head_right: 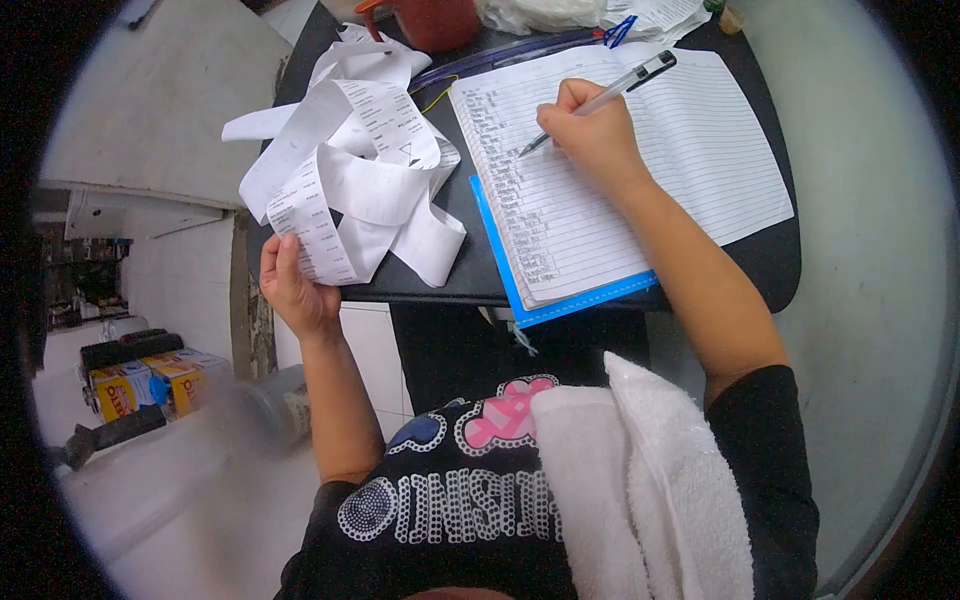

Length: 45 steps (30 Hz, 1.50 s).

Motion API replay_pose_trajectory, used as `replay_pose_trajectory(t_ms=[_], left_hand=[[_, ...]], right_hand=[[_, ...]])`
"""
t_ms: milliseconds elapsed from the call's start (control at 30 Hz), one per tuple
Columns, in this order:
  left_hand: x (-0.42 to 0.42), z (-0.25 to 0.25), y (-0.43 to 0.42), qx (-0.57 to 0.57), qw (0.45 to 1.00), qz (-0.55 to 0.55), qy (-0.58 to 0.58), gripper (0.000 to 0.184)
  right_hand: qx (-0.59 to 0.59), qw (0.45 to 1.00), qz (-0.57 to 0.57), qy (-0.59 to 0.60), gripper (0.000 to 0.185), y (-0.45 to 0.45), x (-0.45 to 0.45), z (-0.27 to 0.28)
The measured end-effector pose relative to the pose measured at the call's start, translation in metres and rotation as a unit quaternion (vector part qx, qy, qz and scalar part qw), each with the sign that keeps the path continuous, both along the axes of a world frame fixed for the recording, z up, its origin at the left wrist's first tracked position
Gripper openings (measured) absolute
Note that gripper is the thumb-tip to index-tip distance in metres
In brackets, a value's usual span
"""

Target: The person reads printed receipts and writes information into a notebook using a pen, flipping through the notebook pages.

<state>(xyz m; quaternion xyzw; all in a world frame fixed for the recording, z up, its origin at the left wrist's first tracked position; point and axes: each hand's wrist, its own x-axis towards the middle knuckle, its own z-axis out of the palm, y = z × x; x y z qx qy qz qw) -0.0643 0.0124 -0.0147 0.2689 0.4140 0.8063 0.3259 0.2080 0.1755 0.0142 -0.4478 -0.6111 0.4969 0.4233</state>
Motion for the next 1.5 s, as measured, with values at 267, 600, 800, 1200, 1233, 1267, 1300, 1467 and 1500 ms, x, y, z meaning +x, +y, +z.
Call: replay_pose_trajectory(t_ms=[267,600,800,1200,1233,1267,1300,1467,1500], left_hand=[[-0.001,0.001,-0.001,0.002,1.000,-0.006,-0.004,0.007],[0.001,0.002,-0.002,-0.002,1.000,-0.004,-0.013,0.006],[0.000,0.003,-0.002,-0.003,1.000,-0.008,-0.014,0.006],[-0.001,0.004,-0.003,-0.003,1.000,-0.015,-0.020,0.007],[-0.001,0.004,-0.003,-0.005,1.000,-0.016,-0.021,0.008],[-0.002,0.003,-0.004,-0.004,1.000,-0.017,-0.020,0.008],[-0.002,0.003,-0.004,-0.002,1.000,-0.016,-0.019,0.008],[-0.003,0.001,-0.005,0.003,0.999,-0.025,-0.020,0.009],[-0.003,0.002,-0.005,0.002,0.999,-0.026,-0.023,0.009]], right_hand=[[0.117,0.977,0.135,-0.118,0.017,-0.043,0.003,0.016],[0.289,0.842,0.218,-0.399,0.024,-0.082,0.027,0.015],[0.285,0.831,0.228,-0.420,0.026,-0.082,0.027,0.013],[-0.046,0.996,0.063,0.030,0.018,-0.025,0.007,0.031],[-0.051,0.996,0.057,0.047,0.020,-0.021,0.005,0.024],[-0.028,0.997,0.060,0.041,0.024,-0.017,0.005,0.019],[-0.013,0.999,0.050,0.015,0.025,-0.017,0.005,0.015],[0.031,0.999,-0.011,-0.038,0.028,-0.017,0.009,-0.002],[0.042,0.997,-0.018,-0.055,0.028,-0.017,0.008,-0.002]])
